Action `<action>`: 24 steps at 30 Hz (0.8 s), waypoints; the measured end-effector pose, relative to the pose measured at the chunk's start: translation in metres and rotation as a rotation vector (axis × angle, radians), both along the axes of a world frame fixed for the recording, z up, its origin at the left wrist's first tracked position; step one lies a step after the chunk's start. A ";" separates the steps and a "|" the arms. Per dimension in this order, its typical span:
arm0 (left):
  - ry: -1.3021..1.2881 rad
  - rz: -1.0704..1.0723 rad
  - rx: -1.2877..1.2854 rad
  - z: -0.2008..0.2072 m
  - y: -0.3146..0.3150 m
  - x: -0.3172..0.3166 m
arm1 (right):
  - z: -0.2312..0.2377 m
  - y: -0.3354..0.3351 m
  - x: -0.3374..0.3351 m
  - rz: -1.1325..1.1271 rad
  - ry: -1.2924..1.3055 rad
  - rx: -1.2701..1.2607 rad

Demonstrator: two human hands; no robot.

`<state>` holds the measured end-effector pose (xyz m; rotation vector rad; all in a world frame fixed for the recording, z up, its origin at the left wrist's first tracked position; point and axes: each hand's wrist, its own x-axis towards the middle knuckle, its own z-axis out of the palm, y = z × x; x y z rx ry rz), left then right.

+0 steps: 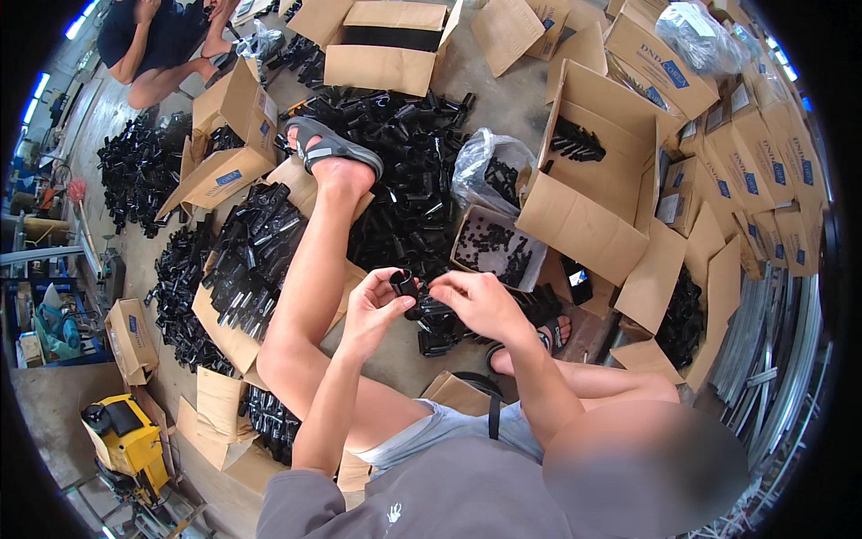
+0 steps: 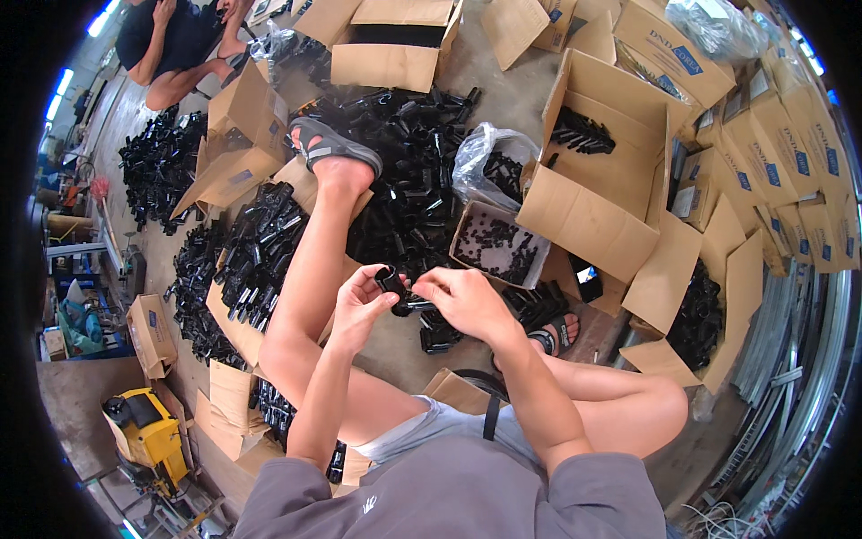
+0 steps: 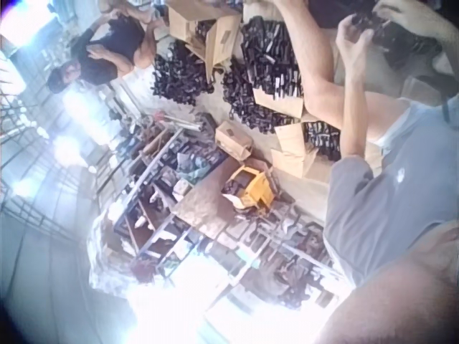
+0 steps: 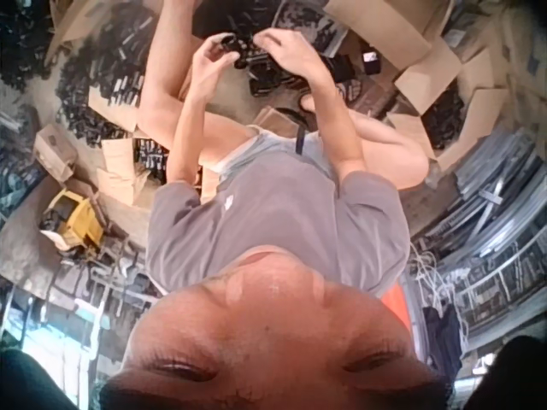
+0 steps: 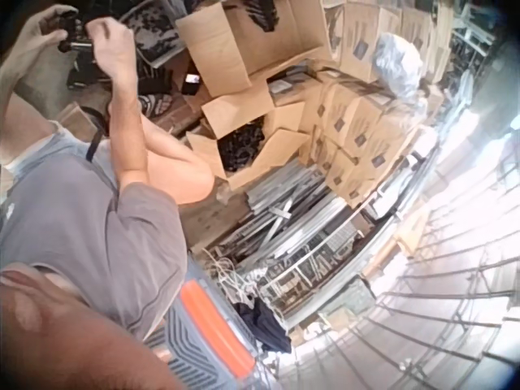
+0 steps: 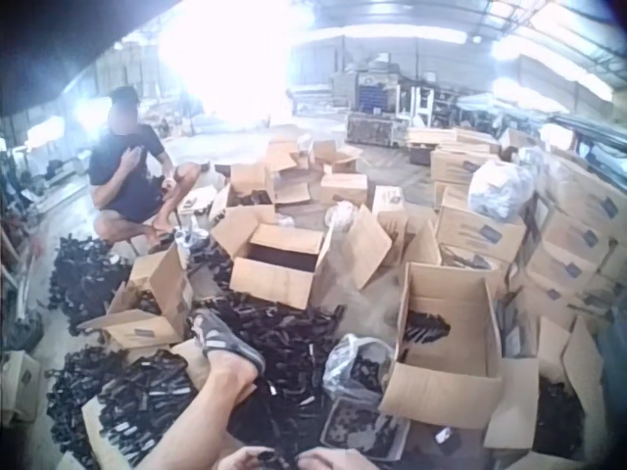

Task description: The person assembles small black plastic components by hand while sitting on the floor surrounded by boxes.

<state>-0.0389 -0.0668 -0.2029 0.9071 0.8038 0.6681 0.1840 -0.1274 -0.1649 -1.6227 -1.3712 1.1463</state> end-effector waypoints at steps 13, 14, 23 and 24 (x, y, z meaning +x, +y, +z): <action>0.068 0.010 -0.120 -0.041 0.026 0.004 | -0.211 0.196 0.169 -0.254 -1.118 0.003; 0.059 0.006 -0.139 -0.039 0.029 0.006 | -0.225 0.205 0.177 -0.216 -1.165 -0.061; 0.034 0.093 -0.335 -0.048 0.036 0.001 | -0.265 0.215 0.177 -0.328 -1.101 -0.212; -0.030 0.141 -0.356 -0.050 0.034 0.001 | -0.262 0.213 0.177 -0.254 -1.174 -0.210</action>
